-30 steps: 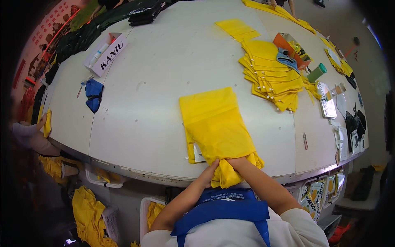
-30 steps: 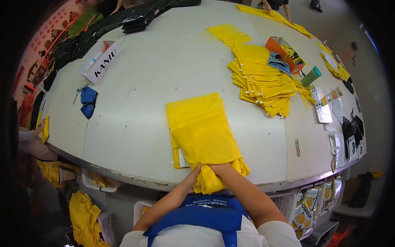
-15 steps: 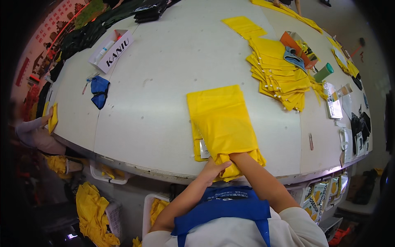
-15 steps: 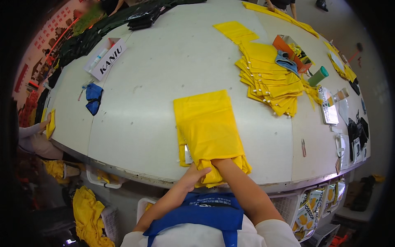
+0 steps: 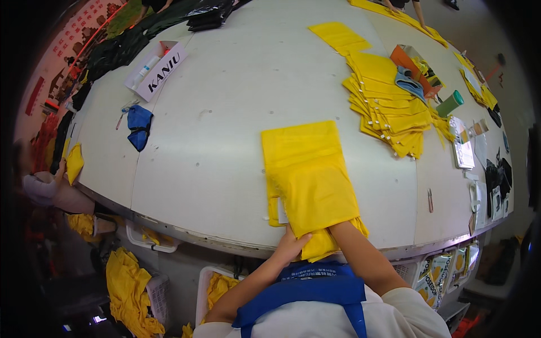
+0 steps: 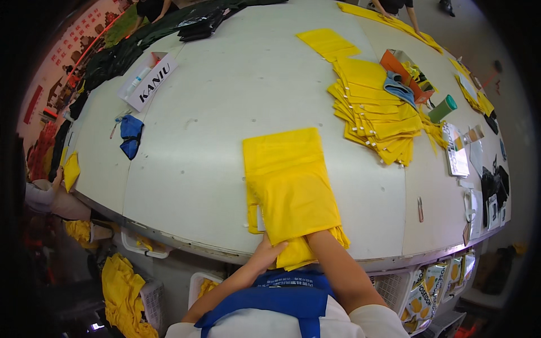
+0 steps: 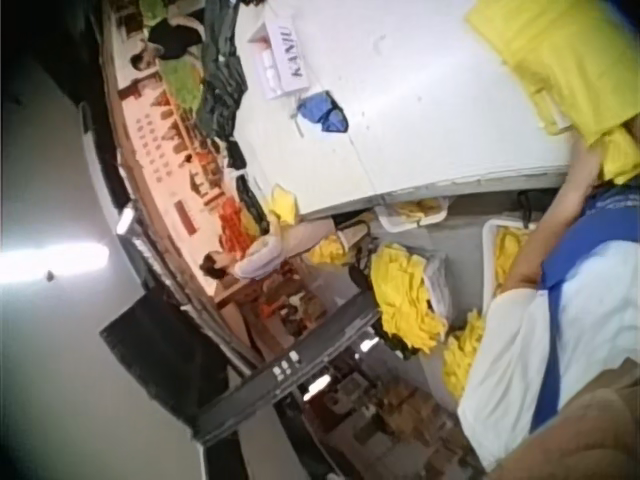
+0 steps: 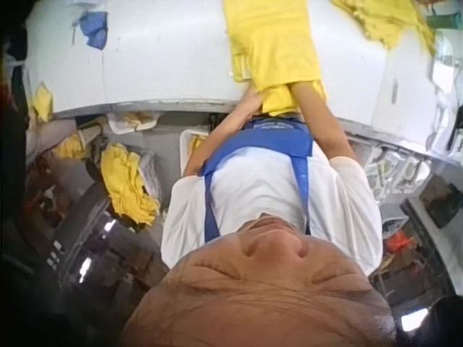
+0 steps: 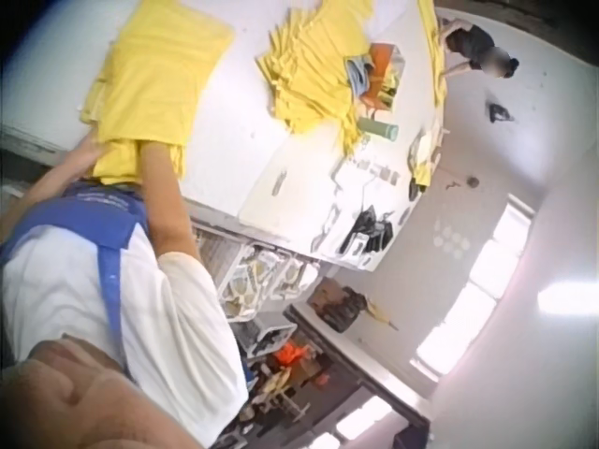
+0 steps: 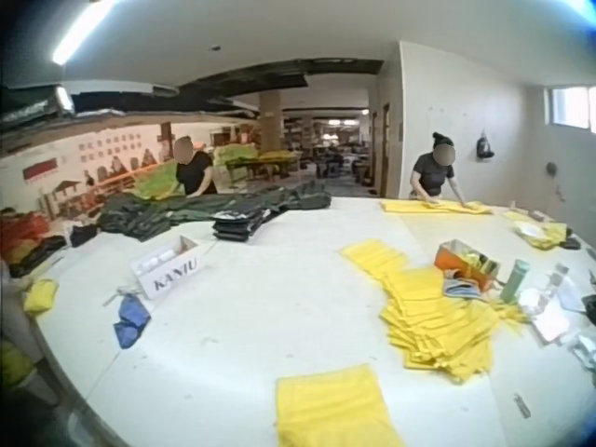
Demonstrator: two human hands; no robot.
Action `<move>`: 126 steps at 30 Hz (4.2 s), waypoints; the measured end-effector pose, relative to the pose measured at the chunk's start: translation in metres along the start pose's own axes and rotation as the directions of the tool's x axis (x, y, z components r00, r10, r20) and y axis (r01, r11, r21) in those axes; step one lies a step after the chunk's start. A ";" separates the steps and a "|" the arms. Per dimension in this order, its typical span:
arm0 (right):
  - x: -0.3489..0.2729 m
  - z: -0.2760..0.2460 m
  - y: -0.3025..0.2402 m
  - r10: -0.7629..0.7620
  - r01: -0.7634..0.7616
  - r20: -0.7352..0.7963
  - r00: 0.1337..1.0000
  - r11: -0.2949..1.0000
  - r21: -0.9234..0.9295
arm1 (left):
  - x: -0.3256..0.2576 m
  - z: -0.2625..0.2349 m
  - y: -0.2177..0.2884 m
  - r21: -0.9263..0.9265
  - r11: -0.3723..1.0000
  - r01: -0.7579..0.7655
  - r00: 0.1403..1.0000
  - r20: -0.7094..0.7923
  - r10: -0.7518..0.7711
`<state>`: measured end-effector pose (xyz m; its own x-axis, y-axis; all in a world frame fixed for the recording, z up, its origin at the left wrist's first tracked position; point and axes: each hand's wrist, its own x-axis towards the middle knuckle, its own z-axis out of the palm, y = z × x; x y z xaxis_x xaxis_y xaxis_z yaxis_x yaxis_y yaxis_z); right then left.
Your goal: The person folds yellow shirts on a large white table, places them into clear plastic packaging, and stacks the packaged items. The person also uses scissors to trim loose threads from the shirts before folding.
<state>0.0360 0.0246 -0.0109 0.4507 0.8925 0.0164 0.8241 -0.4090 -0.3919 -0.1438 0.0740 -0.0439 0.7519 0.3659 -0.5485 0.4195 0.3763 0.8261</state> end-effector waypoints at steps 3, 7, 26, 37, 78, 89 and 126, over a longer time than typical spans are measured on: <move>0.012 0.003 0.001 0.008 -0.008 0.011 1.000 1.000 0.011 | 0.009 -0.006 0.003 0.110 0.994 -0.016 0.999 0.052 0.010; 0.018 0.000 0.004 -0.007 0.006 0.038 0.999 1.000 0.016 | 0.009 -0.013 -0.009 0.197 0.979 -0.053 0.996 0.084 0.037; 0.035 0.021 -0.014 0.059 -0.053 0.184 0.981 0.998 -0.035 | 0.006 -0.035 0.004 -0.293 0.944 0.150 0.933 0.357 -0.038; -0.083 -0.009 -0.007 -0.128 0.095 0.301 0.945 0.988 0.119 | -0.013 -0.046 -0.012 0.313 0.934 -0.170 0.978 0.171 0.121; -0.009 -0.028 0.007 0.391 -0.517 0.349 0.852 0.734 0.441 | 0.020 -0.036 0.039 0.479 0.869 -0.121 0.992 0.026 0.124; -0.039 -0.061 0.013 0.211 -0.430 0.432 0.877 0.746 0.508 | 0.022 -0.008 0.014 0.506 0.819 -0.271 0.953 0.019 0.303; -0.034 -0.087 -0.004 0.042 -0.345 0.440 0.897 0.689 0.638 | 0.045 -0.012 0.069 0.317 0.862 -0.397 0.909 0.267 0.320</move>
<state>0.0476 -0.0206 0.0701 0.2879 0.8673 -0.4060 0.1932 -0.4678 -0.8624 -0.0871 0.1263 -0.0125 0.9536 0.2256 -0.1995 0.2244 -0.0904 0.9703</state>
